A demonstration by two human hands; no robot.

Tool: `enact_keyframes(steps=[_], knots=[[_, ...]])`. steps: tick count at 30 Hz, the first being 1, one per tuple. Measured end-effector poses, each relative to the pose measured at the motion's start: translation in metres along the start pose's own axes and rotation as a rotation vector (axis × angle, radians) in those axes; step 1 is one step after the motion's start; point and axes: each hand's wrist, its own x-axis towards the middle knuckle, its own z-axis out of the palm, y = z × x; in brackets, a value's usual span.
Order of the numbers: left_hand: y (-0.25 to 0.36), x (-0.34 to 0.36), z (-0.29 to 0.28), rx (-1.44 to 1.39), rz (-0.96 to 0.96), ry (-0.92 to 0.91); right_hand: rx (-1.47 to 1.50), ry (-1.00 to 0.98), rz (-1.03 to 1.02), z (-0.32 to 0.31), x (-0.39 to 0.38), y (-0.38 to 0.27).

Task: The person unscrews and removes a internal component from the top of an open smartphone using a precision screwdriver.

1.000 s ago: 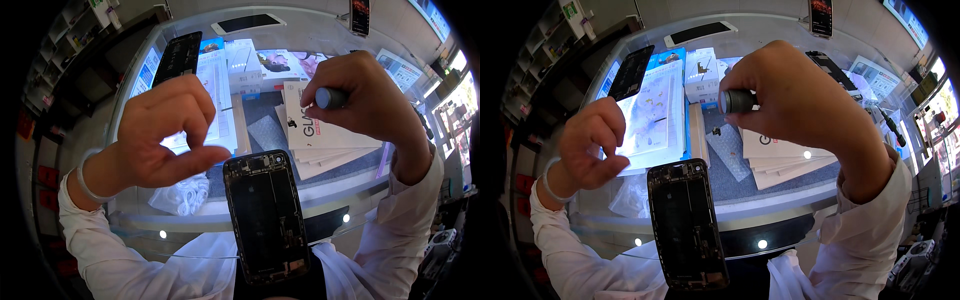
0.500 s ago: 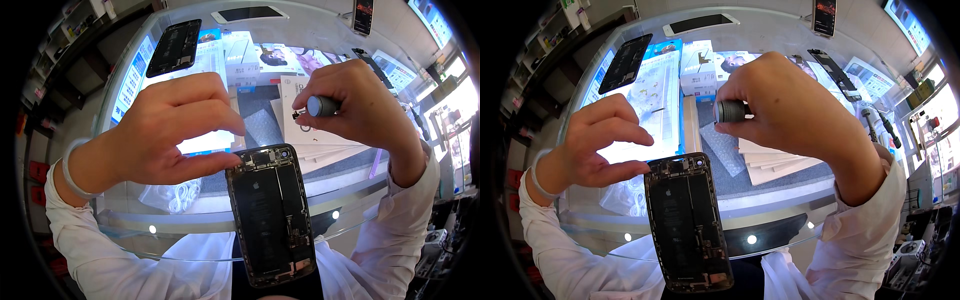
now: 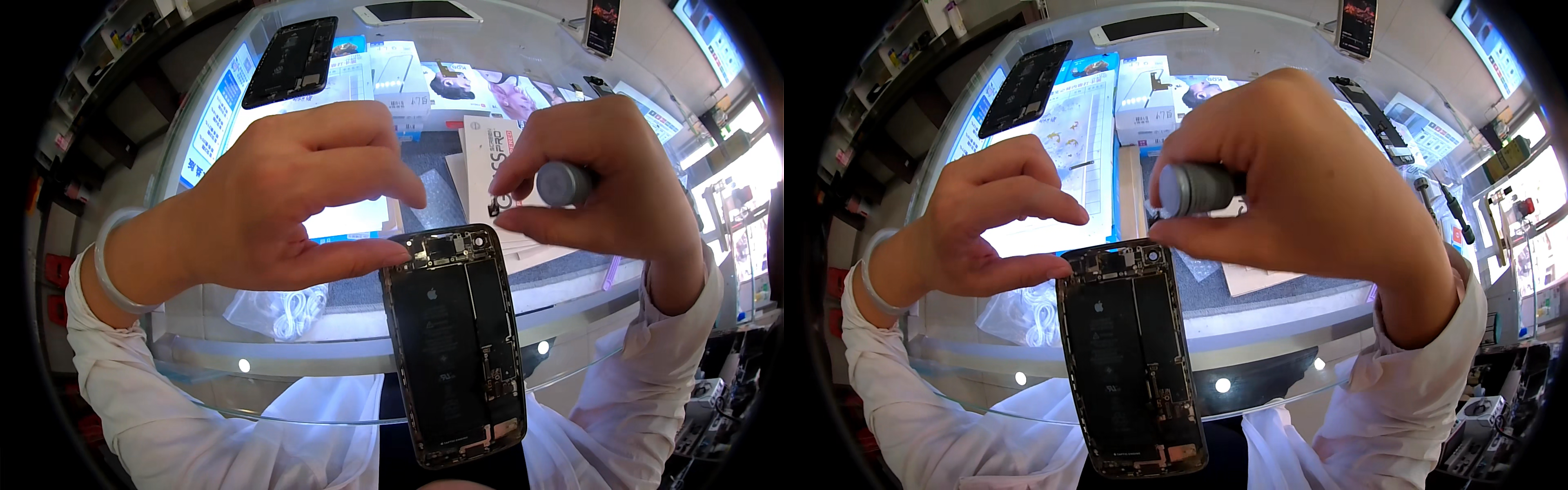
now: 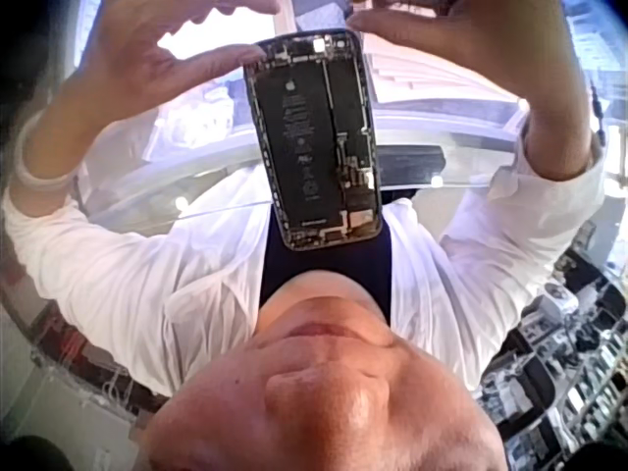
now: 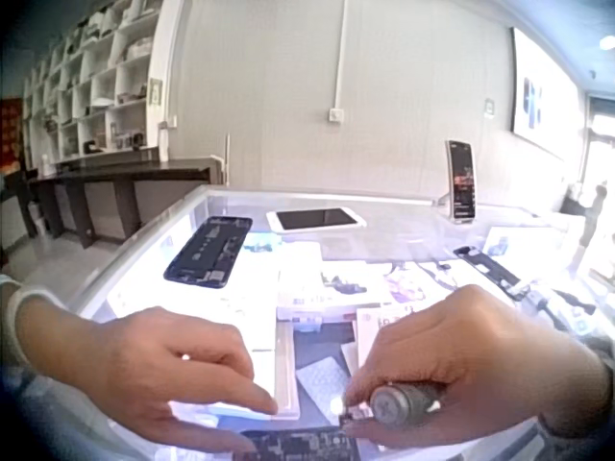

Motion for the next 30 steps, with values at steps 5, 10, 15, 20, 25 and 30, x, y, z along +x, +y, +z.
enact_keyframes(steps=[5,10,15,20,25,30], knots=[[-0.002,0.001,0.002,-0.022,0.023,0.005,0.039,-0.036,-0.06,0.007,0.003,-0.011],[-0.002,0.001,0.001,-0.037,0.033,-0.008,0.0,-0.036,-0.063,0.012,0.003,-0.015],[-0.003,0.001,0.002,-0.047,0.041,-0.01,0.006,-0.04,-0.049,0.013,0.003,-0.016],[0.0,0.001,0.002,-0.043,0.048,-0.021,-0.04,-0.039,-0.056,0.009,0.002,-0.018],[0.003,0.002,-0.002,0.016,0.096,-0.069,-0.019,-0.014,-0.082,0.014,0.003,-0.019],[0.003,0.003,-0.002,0.032,0.138,-0.073,-0.04,-0.041,-0.068,0.018,0.002,-0.019]])
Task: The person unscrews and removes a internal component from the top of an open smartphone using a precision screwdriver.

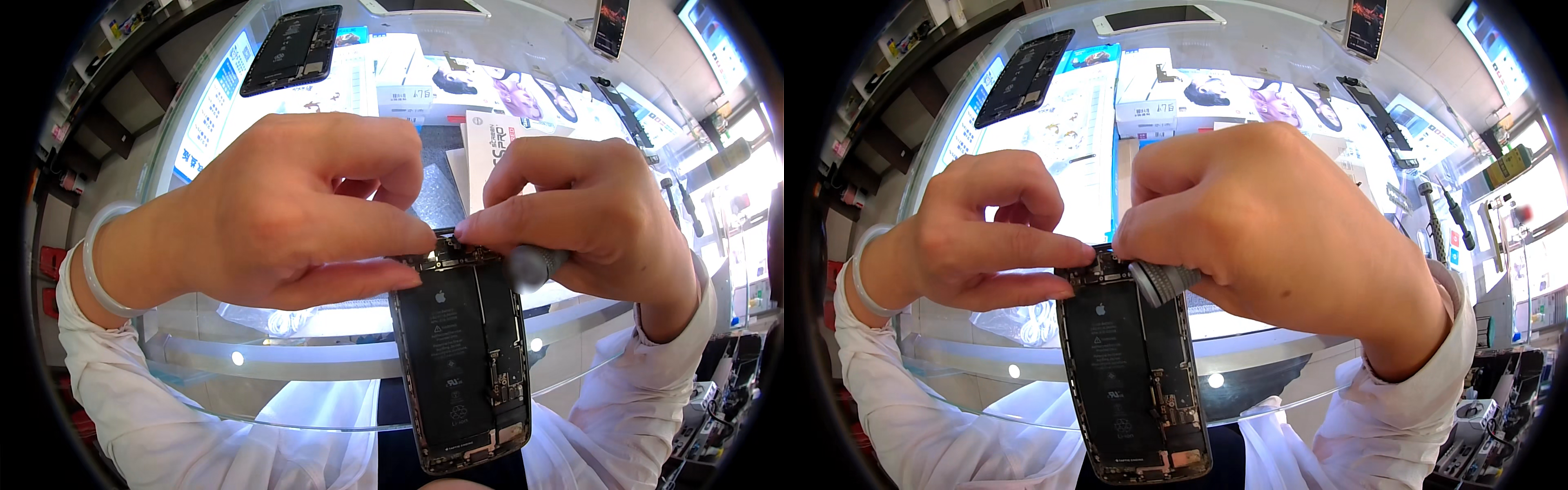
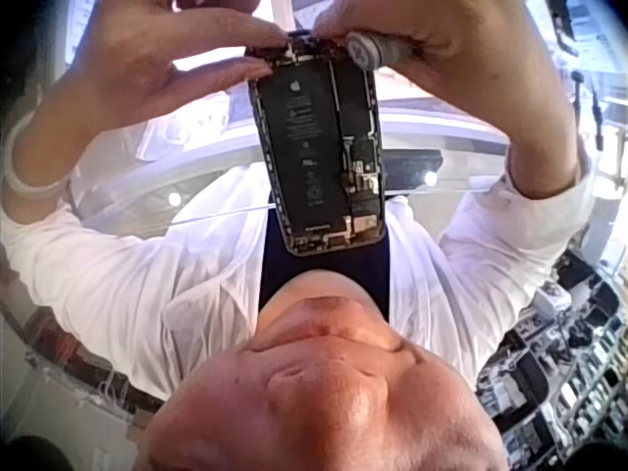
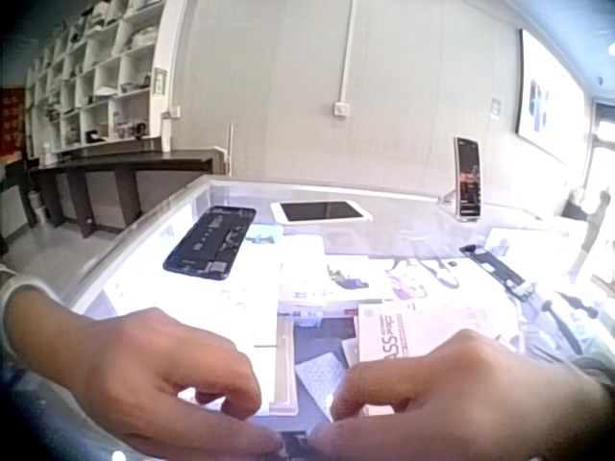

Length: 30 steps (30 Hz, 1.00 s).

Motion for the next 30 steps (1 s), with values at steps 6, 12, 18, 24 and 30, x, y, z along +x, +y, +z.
enact_keyframes(steps=[6,12,18,24,30], knots=[[-0.001,0.0,0.001,0.012,0.016,0.002,-0.021,-0.005,-0.02,0.001,0.001,-0.001],[-0.001,0.0,0.001,0.021,0.019,0.002,0.028,-0.002,0.0,0.002,0.002,-0.001],[0.001,0.001,0.002,-0.008,-0.012,0.016,0.053,0.003,0.039,0.002,0.004,0.001],[0.006,0.007,0.008,-0.071,-0.119,0.104,0.02,-0.015,0.023,-0.003,0.005,0.004],[0.008,0.012,0.014,-0.257,-0.307,0.103,0.008,-0.05,-0.034,-0.005,0.005,0.009]])
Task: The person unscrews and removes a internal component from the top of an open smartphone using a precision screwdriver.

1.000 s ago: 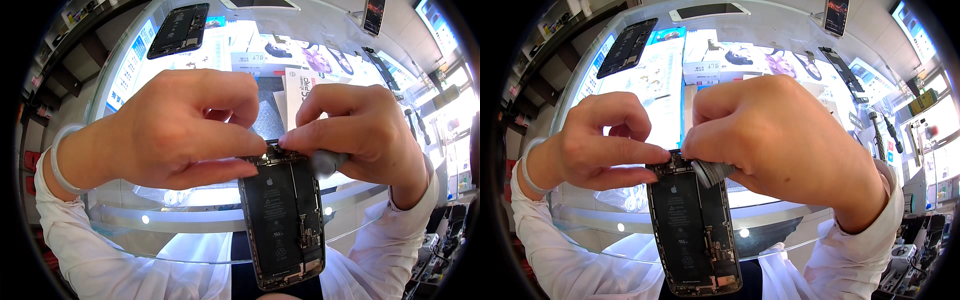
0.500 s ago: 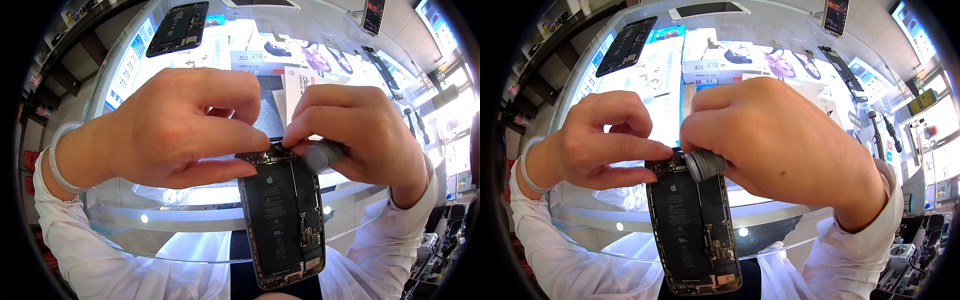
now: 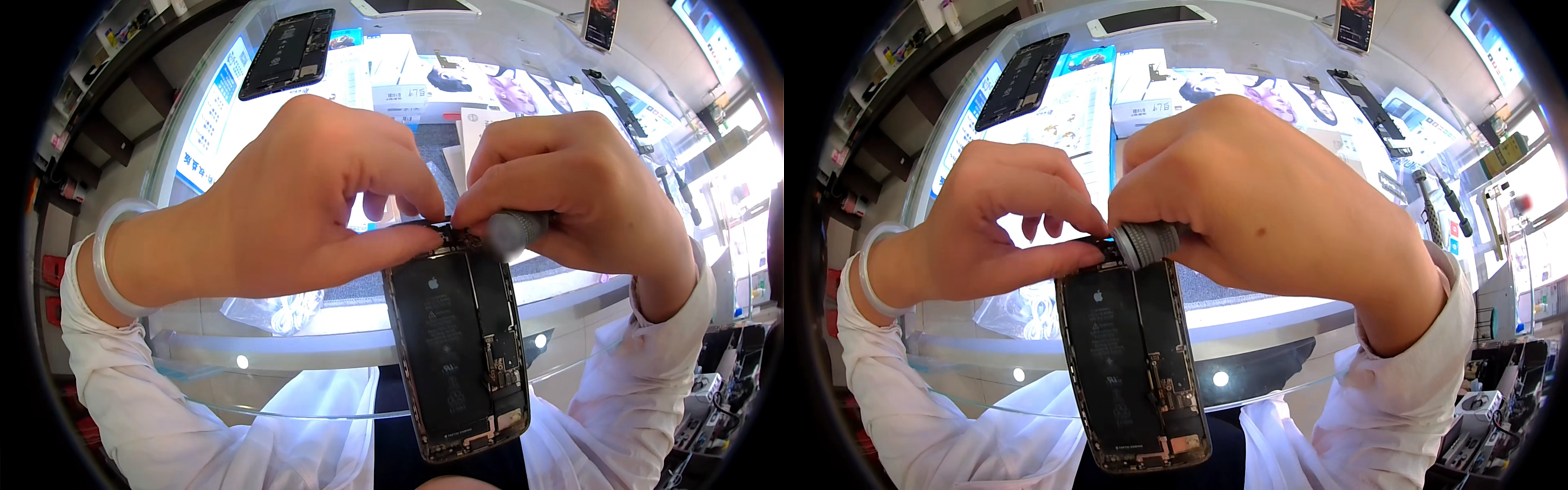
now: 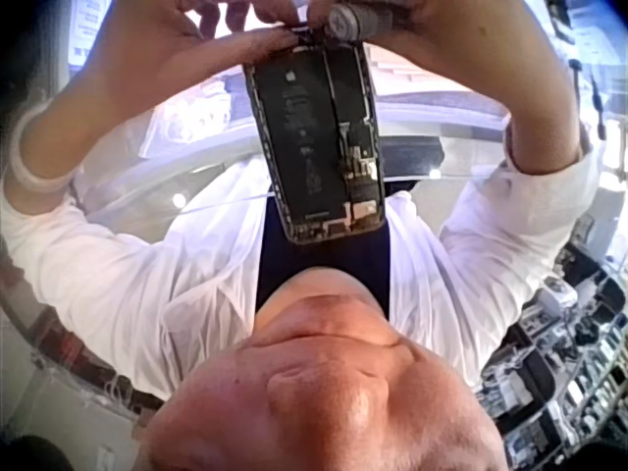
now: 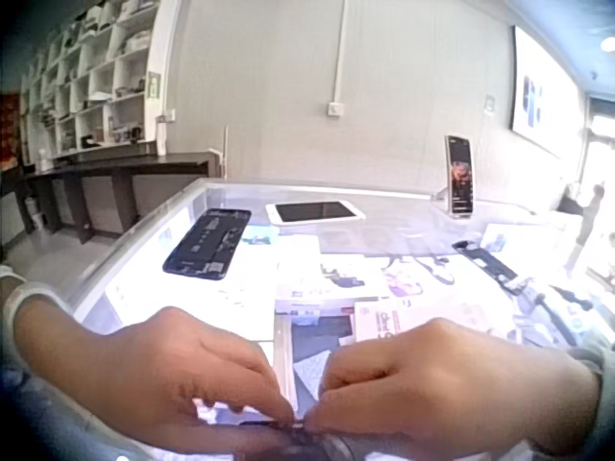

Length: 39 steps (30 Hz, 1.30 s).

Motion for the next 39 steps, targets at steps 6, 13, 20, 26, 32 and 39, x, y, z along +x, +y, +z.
enact_keyframes(steps=[6,13,20,26,32,39], knots=[[0.0,0.005,0.003,-0.054,-0.094,-0.02,0.069,0.019,-0.013,0.003,0.001,0.001],[0.0,0.006,0.005,-0.092,-0.141,-0.022,0.062,0.029,-0.015,0.005,0.0,0.004],[-0.002,0.005,0.006,-0.085,-0.128,-0.01,0.075,0.03,-0.05,0.003,0.0,0.006],[-0.004,0.003,0.007,-0.092,-0.116,0.001,0.076,0.026,-0.064,0.004,0.001,0.003],[-0.003,0.001,0.005,-0.11,-0.121,0.006,0.06,0.047,-0.078,0.008,0.002,-0.001],[-0.004,0.001,0.004,-0.116,-0.119,-0.015,-0.054,0.041,-0.051,0.013,-0.001,-0.01]])
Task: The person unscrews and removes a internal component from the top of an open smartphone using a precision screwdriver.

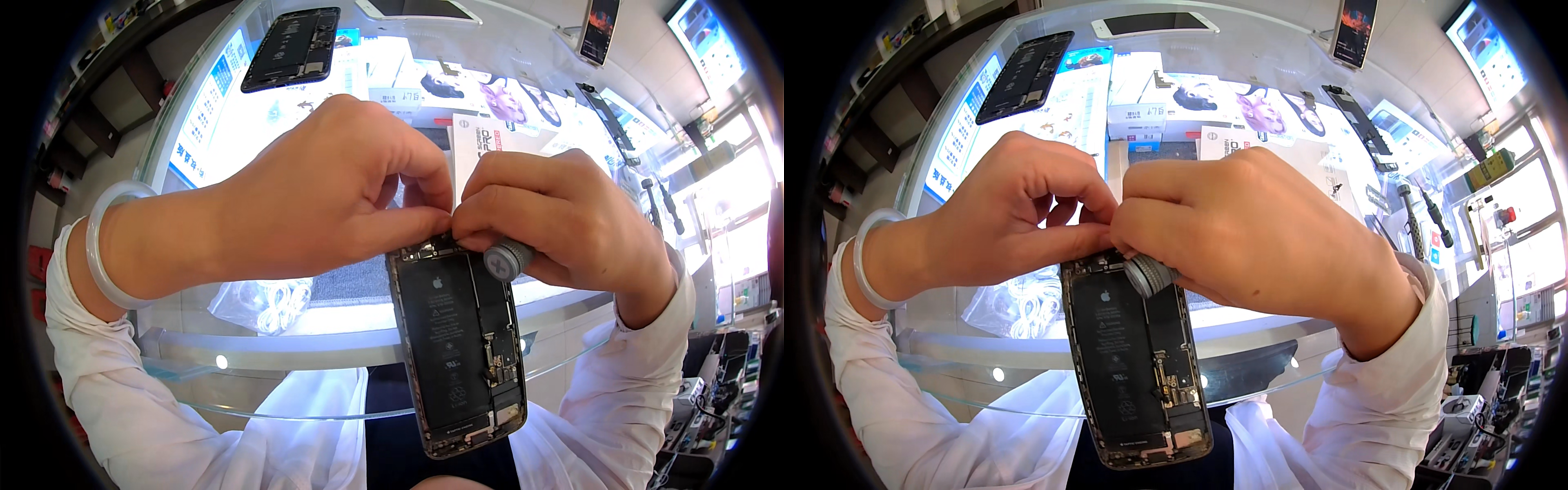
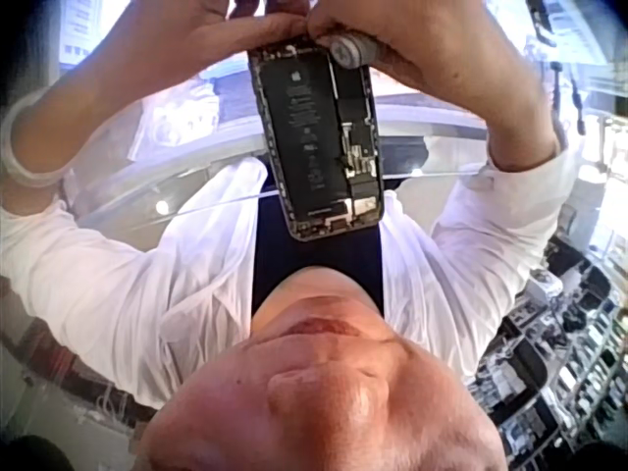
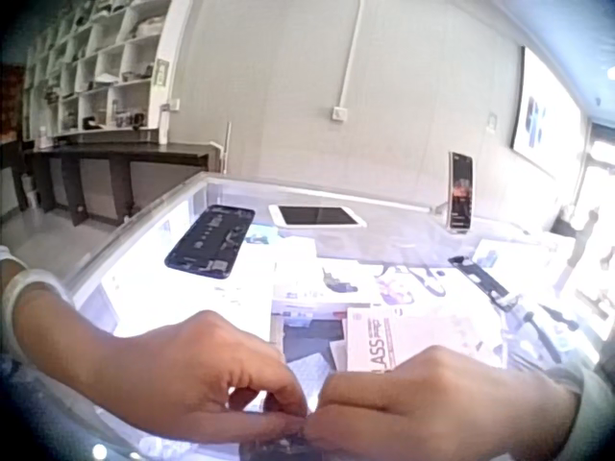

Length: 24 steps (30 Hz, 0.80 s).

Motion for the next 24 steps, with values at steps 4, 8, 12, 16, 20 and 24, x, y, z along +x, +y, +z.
enact_keyframes(steps=[4,8,12,16,20,24], knots=[[0.002,0.001,-0.002,-0.03,-0.019,-0.013,-0.064,0.025,-0.073,-0.001,0.0,0.001],[0.003,0.0,-0.006,-0.051,-0.059,-0.048,-0.137,0.043,-0.129,-0.001,0.001,0.0],[0.002,-0.002,-0.004,-0.083,0.008,0.013,-0.207,0.054,-0.154,-0.013,-0.003,-0.003],[-0.001,-0.002,-0.004,0.025,0.193,0.037,-0.252,0.06,-0.187,-0.016,-0.01,-0.005],[0.0,-0.005,-0.005,0.262,0.379,0.032,-0.245,0.079,-0.208,-0.007,-0.014,-0.004],[0.003,-0.008,-0.005,0.394,0.464,0.017,-0.232,0.09,-0.211,-0.004,-0.014,0.0]])
